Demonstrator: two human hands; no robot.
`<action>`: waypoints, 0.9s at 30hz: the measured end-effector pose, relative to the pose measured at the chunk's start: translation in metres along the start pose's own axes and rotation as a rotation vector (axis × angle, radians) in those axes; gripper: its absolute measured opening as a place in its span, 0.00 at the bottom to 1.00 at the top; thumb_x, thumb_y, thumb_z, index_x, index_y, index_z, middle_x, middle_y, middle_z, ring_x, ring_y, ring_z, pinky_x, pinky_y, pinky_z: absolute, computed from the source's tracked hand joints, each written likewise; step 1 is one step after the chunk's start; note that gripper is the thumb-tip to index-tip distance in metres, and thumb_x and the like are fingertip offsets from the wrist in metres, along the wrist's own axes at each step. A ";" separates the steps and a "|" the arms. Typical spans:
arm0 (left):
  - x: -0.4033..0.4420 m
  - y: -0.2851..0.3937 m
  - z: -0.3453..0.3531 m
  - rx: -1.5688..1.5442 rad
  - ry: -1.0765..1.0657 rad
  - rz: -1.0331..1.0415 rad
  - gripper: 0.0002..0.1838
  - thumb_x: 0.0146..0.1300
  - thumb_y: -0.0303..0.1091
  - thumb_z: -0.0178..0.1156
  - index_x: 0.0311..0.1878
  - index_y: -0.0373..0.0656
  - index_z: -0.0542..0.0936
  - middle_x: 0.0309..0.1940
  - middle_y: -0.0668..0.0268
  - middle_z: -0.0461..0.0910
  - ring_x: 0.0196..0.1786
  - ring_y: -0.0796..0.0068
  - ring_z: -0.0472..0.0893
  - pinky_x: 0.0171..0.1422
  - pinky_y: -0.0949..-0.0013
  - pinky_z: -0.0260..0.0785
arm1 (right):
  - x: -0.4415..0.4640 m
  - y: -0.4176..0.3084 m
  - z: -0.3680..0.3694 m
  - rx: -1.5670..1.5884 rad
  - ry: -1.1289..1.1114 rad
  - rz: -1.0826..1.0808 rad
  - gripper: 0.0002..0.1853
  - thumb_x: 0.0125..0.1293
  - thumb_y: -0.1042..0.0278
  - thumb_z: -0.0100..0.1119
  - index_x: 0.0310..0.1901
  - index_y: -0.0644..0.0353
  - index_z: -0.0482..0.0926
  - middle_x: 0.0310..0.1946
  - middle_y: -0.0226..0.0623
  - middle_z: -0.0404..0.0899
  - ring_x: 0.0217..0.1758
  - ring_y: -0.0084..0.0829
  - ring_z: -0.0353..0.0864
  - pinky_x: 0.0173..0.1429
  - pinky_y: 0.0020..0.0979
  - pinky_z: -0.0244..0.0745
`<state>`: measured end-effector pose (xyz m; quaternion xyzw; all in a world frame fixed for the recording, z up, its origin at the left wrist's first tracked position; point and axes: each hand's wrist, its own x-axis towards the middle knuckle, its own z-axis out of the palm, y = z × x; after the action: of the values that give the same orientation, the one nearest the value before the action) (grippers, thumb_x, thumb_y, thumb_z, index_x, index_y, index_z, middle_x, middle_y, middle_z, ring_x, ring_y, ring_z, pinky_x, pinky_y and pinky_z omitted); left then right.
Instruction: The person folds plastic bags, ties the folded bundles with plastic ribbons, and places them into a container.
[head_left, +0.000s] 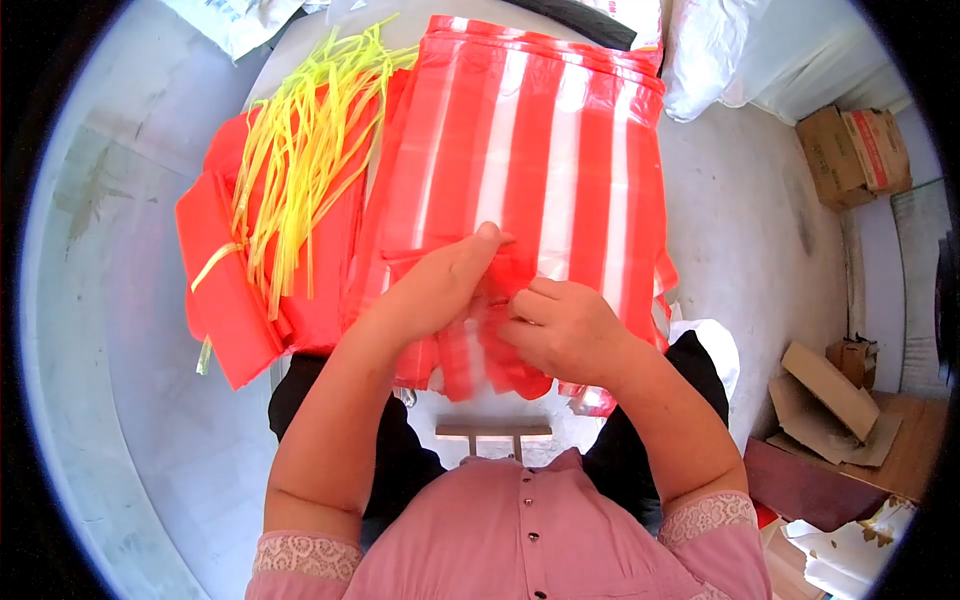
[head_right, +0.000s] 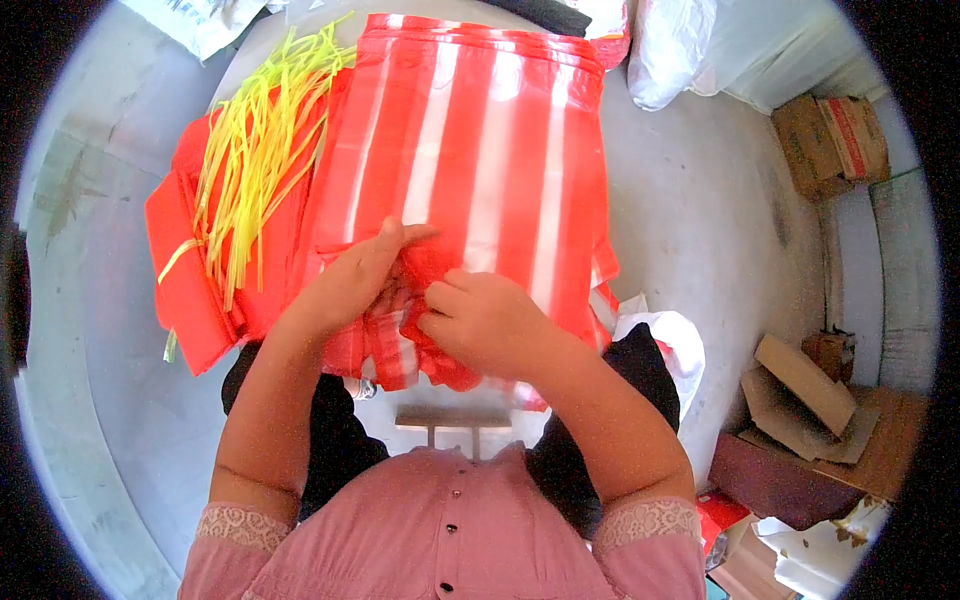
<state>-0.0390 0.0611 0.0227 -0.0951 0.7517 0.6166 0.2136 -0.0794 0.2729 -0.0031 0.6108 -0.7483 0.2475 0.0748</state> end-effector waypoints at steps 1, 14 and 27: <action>0.001 0.001 -0.001 0.023 -0.004 0.005 0.43 0.85 0.66 0.27 0.75 0.40 0.75 0.23 0.70 0.71 0.25 0.78 0.68 0.33 0.70 0.62 | 0.000 -0.001 0.001 0.000 -0.003 -0.002 0.05 0.52 0.69 0.66 0.33 0.54 0.83 0.36 0.30 0.77 0.39 0.33 0.80 0.38 0.35 0.80; 0.016 -0.009 -0.001 -0.077 0.067 0.117 0.32 0.85 0.57 0.41 0.68 0.39 0.79 0.26 0.68 0.74 0.30 0.77 0.74 0.38 0.70 0.69 | 0.001 0.001 0.001 0.044 -0.027 0.244 0.04 0.57 0.68 0.65 0.31 0.58 0.84 0.46 0.37 0.84 0.45 0.41 0.84 0.45 0.42 0.84; 0.010 -0.027 0.002 0.724 0.290 0.564 0.11 0.60 0.24 0.65 0.46 0.41 0.88 0.47 0.57 0.84 0.51 0.55 0.86 0.54 0.56 0.80 | 0.006 0.000 -0.003 0.044 0.002 0.159 0.08 0.54 0.72 0.74 0.36 0.57 0.86 0.47 0.31 0.86 0.39 0.35 0.82 0.44 0.35 0.82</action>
<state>-0.0369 0.0580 -0.0057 0.1082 0.9366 0.3296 -0.0496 -0.0819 0.2688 0.0024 0.5505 -0.7890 0.2696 0.0423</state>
